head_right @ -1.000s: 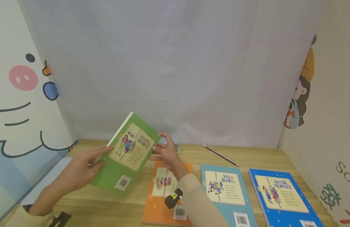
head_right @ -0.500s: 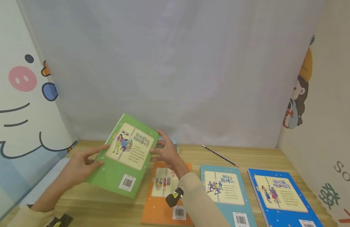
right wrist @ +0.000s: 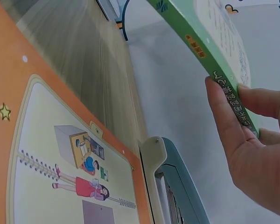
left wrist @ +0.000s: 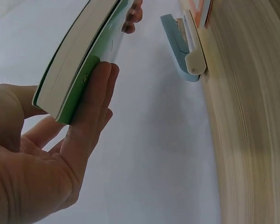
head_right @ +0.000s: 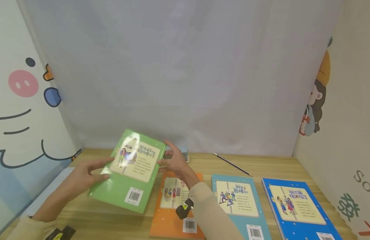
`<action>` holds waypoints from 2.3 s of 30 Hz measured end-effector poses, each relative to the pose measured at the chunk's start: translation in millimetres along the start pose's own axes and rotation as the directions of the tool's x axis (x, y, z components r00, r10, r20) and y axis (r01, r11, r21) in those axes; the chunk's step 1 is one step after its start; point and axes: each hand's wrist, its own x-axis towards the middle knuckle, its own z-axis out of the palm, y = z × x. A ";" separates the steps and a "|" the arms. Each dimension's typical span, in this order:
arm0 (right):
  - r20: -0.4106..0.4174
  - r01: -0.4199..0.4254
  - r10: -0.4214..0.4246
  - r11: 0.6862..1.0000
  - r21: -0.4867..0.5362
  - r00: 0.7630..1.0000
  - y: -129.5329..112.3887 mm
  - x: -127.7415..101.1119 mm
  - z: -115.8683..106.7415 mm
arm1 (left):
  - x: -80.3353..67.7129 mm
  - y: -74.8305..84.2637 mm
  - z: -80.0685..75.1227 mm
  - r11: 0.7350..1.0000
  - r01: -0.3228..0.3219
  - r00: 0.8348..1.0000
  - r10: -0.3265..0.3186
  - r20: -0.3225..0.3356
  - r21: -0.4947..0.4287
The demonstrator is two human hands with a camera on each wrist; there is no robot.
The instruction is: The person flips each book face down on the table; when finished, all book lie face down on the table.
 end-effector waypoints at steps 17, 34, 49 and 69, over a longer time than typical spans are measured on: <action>0.036 -0.112 0.115 0.990 -0.084 0.993 8.6 1.7 2.7 | 4.4 -26.6 4.4 0.977 0.211 0.976 -0.212 0.056 0.008; 0.041 -0.159 0.169 0.970 -0.186 0.985 30.7 5.8 12.5 | 0.0 -63.1 11.1 0.957 0.289 0.954 -0.291 0.074 0.029; 0.032 -0.186 0.200 0.953 -0.239 0.979 43.7 10.8 31.3 | -3.2 -77.0 10.6 0.943 0.294 0.939 -0.315 0.137 0.153; -0.035 -0.273 0.274 0.922 -0.274 0.961 55.0 18.9 45.6 | -8.0 -79.3 4.8 0.947 0.261 0.946 -0.289 0.147 0.186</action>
